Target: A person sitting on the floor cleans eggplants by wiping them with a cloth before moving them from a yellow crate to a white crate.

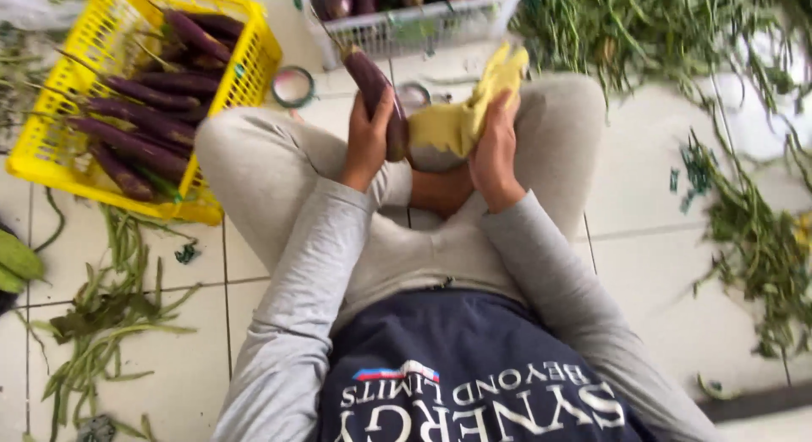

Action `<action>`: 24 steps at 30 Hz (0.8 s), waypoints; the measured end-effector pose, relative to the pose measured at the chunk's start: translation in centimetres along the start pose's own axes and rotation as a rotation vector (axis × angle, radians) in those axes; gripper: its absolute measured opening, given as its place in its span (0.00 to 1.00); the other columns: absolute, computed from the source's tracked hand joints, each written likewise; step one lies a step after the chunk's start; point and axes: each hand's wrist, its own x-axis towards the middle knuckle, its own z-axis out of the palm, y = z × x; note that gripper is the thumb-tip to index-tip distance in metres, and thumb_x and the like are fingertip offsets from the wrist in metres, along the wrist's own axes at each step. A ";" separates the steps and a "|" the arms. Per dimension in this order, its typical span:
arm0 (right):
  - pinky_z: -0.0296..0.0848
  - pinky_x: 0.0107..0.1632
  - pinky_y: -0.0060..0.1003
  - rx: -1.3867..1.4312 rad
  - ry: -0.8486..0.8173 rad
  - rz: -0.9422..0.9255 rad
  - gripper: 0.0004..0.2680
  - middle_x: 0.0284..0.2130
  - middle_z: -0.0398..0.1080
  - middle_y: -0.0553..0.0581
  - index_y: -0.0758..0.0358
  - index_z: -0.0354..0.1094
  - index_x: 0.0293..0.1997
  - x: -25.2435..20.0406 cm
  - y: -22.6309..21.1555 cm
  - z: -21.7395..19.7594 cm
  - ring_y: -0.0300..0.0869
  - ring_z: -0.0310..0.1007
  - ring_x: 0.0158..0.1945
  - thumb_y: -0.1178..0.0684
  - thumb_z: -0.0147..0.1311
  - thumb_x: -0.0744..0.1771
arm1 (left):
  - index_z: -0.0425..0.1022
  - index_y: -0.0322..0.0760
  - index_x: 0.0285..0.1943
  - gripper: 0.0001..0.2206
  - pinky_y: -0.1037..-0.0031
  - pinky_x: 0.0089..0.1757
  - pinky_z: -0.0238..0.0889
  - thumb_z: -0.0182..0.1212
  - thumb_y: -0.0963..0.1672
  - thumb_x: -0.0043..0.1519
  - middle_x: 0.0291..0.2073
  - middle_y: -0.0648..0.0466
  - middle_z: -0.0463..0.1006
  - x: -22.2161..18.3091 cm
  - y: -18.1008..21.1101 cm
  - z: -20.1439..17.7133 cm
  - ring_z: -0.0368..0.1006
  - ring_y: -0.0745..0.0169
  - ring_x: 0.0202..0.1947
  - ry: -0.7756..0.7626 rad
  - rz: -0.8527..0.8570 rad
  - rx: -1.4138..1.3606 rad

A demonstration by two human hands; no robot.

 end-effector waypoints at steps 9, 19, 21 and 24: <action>0.60 0.67 0.59 0.176 0.130 0.189 0.38 0.68 0.44 0.72 0.57 0.27 0.77 -0.5 1.9 -1.2 0.57 0.56 0.65 0.41 0.61 0.66 | 0.69 0.39 0.56 0.25 0.63 0.51 0.66 0.59 0.59 0.65 0.45 0.48 0.75 -1.2 -4.9 1.4 0.72 0.58 0.50 0.012 -0.130 0.105; 0.79 0.36 0.48 0.239 0.290 0.062 0.34 0.38 0.69 0.72 0.61 0.44 0.72 4.6 8.9 -3.0 0.52 0.76 0.36 0.53 0.71 0.63 | 0.64 0.31 0.62 0.31 0.62 0.58 0.55 0.59 0.59 0.64 0.52 0.45 0.68 -2.9 -2.9 6.4 0.63 0.54 0.57 0.082 -0.089 -0.156; 0.68 0.63 0.42 -0.193 0.268 -0.078 0.19 0.76 0.25 0.58 0.68 0.71 0.49 3.6 7.7 -3.4 0.54 0.55 0.69 0.41 0.69 0.65 | 0.61 0.33 0.68 0.29 0.57 0.62 0.55 0.56 0.56 0.69 0.58 0.40 0.69 -4.0 -5.9 4.7 0.64 0.48 0.62 -0.023 -0.018 0.020; 0.44 0.76 0.40 -0.420 0.194 -0.185 0.13 0.74 0.23 0.69 0.45 0.73 0.57 3.2 6.2 -1.8 0.52 0.21 0.79 0.38 0.62 0.68 | 0.45 0.32 0.79 0.37 0.57 0.71 0.35 0.33 0.61 0.72 0.76 0.38 0.46 -2.7 -9.1 2.7 0.40 0.46 0.77 -0.127 -0.069 0.073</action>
